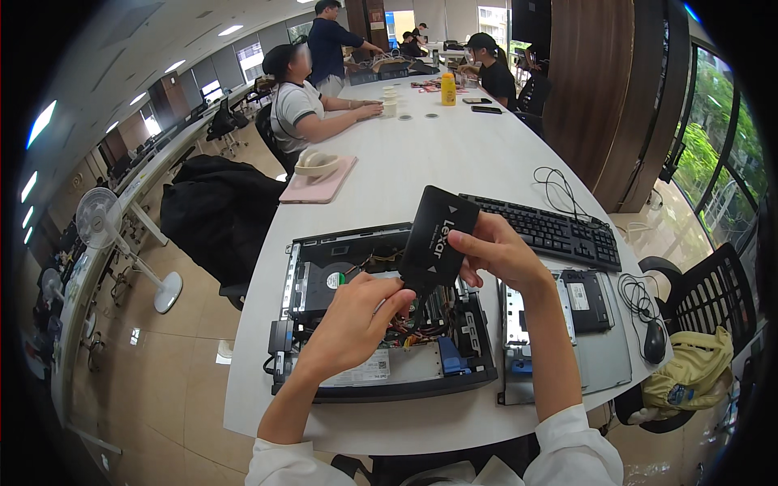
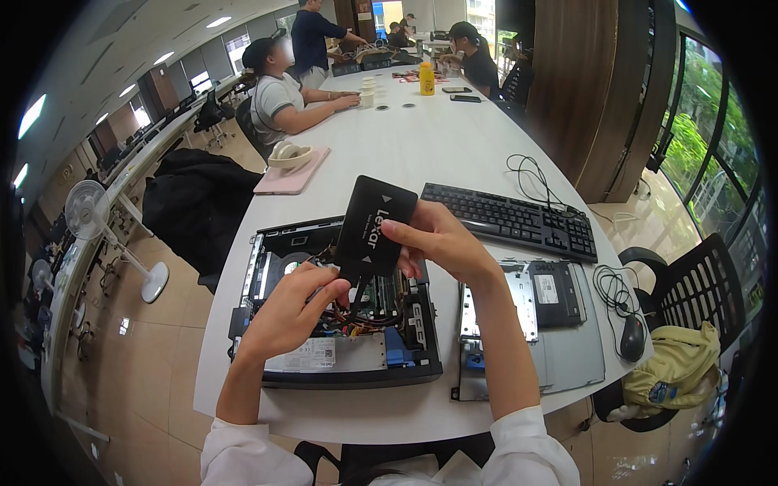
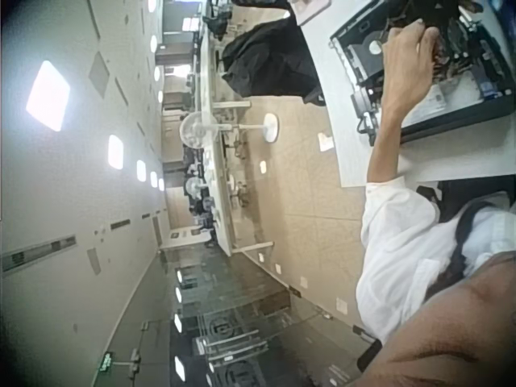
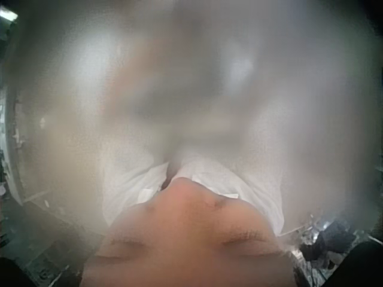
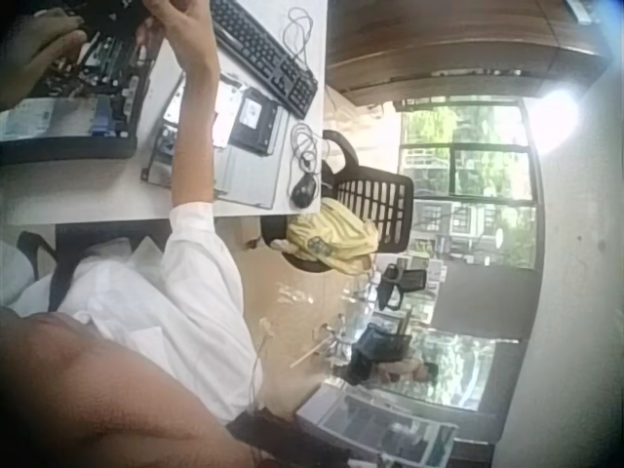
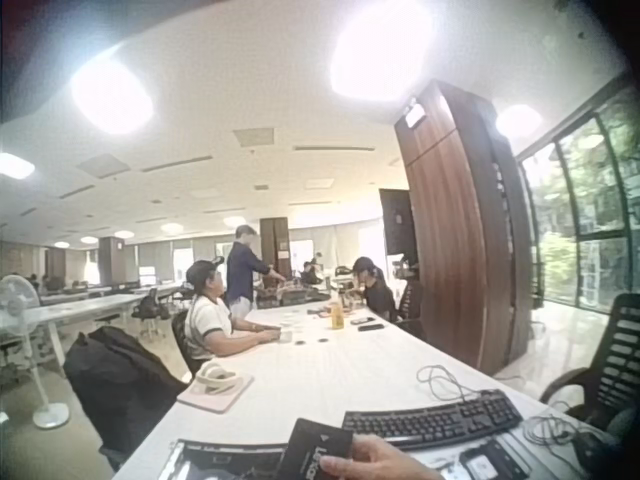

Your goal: The person assembles internal computer components by hand, first connecting cables to a solid state drive and then placing it into a metal bracket within the open computer case. They then install the drive bracket into the chassis, followed by another component bracket, and finally slide the side panel onto the computer case to close it.

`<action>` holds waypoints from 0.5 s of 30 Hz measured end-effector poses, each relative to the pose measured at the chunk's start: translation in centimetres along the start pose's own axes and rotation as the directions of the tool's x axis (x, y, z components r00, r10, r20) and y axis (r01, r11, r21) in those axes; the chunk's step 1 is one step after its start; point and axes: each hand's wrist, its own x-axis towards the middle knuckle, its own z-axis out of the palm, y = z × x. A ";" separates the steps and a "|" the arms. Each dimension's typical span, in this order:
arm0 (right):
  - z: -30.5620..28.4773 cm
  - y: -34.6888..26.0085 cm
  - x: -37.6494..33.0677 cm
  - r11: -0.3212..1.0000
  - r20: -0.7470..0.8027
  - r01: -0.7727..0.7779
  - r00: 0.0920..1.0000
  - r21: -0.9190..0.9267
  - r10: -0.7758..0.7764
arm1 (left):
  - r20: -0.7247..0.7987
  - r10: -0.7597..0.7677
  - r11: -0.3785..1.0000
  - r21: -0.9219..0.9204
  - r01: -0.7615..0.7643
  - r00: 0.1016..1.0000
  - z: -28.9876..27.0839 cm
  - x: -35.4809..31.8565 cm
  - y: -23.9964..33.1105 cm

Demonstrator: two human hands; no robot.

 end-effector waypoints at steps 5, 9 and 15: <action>-0.3 0.1 -0.1 1.000 0.018 -0.021 1.000 0.021 0.020 | -0.007 -0.005 1.000 -0.014 0.005 1.000 0.1 -0.1 0.2; -0.3 0.2 0.0 0.999 -0.010 -0.039 0.999 0.015 0.040 | -0.011 0.001 1.000 -0.007 -0.001 1.000 0.1 0.0 0.3; -0.2 0.2 0.0 0.998 -0.028 -0.055 0.998 0.003 0.055 | -0.002 -0.027 0.999 0.029 0.027 1.000 0.1 0.1 0.3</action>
